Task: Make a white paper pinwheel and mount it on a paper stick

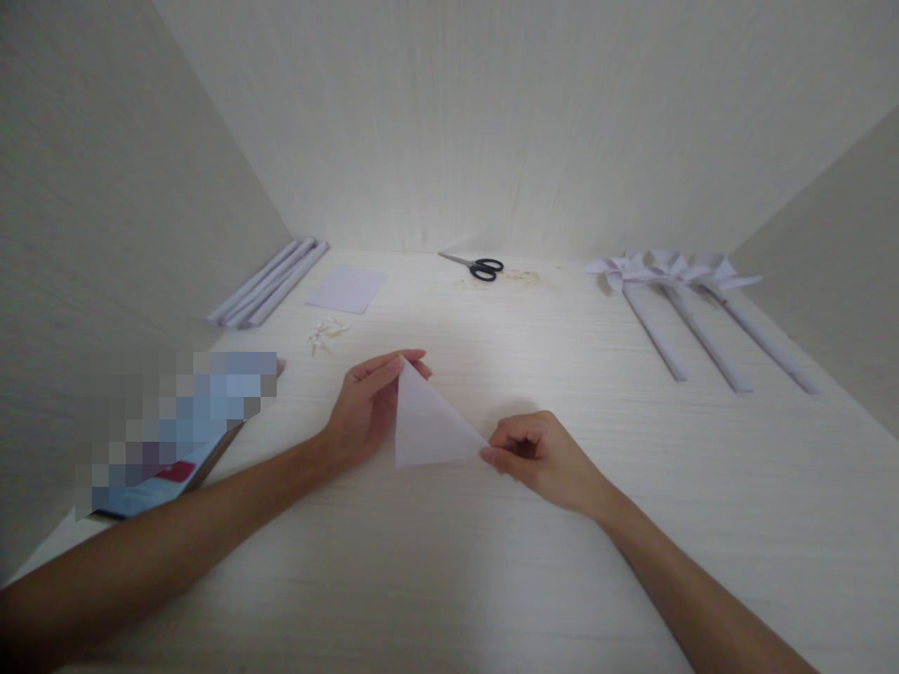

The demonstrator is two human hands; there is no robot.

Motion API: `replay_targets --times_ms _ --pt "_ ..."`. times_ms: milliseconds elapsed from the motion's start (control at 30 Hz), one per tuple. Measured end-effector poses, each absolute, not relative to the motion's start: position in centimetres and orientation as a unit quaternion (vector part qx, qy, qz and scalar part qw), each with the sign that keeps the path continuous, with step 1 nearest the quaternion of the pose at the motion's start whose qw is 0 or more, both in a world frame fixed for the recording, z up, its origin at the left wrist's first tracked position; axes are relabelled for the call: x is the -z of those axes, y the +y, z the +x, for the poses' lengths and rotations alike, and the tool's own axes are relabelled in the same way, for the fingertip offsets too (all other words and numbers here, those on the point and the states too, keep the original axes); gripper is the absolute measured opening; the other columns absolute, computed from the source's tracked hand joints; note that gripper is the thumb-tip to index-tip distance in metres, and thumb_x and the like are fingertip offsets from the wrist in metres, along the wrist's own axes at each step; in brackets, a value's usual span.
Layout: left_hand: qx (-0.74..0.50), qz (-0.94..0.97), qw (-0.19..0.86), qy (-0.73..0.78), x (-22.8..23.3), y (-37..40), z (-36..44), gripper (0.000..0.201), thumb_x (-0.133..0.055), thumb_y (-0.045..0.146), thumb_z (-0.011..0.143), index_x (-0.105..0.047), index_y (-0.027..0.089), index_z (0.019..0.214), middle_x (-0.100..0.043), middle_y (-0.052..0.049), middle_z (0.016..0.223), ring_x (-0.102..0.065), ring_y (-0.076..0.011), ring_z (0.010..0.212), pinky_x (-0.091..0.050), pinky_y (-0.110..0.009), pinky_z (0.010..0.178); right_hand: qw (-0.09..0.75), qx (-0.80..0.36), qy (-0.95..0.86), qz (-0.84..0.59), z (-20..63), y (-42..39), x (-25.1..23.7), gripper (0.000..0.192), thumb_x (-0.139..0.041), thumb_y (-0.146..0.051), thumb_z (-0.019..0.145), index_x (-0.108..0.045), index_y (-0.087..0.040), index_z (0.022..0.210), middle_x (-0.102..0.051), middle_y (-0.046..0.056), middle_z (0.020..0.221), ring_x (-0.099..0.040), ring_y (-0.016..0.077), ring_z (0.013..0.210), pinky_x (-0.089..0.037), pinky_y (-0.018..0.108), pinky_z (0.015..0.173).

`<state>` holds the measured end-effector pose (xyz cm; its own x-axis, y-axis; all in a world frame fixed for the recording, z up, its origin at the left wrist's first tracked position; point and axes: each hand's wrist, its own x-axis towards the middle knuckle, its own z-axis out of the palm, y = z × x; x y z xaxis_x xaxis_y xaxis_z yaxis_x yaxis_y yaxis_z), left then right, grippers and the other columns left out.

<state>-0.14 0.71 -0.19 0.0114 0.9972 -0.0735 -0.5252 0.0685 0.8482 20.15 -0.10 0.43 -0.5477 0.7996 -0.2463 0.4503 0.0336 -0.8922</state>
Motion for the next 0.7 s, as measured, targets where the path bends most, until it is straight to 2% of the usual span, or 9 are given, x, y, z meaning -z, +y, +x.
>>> replay_targets --times_ms 467,700 --pt "-0.605 0.344 0.608 0.383 0.28 0.75 -0.14 0.015 -0.058 0.027 0.069 -0.068 0.016 0.071 -0.064 -0.003 0.067 -0.051 -0.0094 0.058 -0.039 -0.022 0.055 0.16 -0.545 -0.697 -0.438 20.15 -0.11 -0.41 0.03 -0.054 -0.034 0.072 -0.046 -0.015 0.051 -0.036 -0.005 0.046 -0.031 0.0054 0.042 -0.022 0.02 0.039" --pt "-0.612 0.382 0.54 0.434 0.5 0.65 -0.19 0.018 -0.055 0.028 0.07 -0.068 0.017 0.065 -0.064 -0.003 0.065 -0.051 -0.0103 0.056 -0.038 -0.023 0.053 0.154 -0.539 -0.701 -0.441 20.2 0.01 -0.34 0.031 -0.054 -0.037 0.072 -0.046 -0.015 0.051 -0.038 -0.004 0.046 -0.033 0.0058 0.042 -0.024 0.02 0.039"
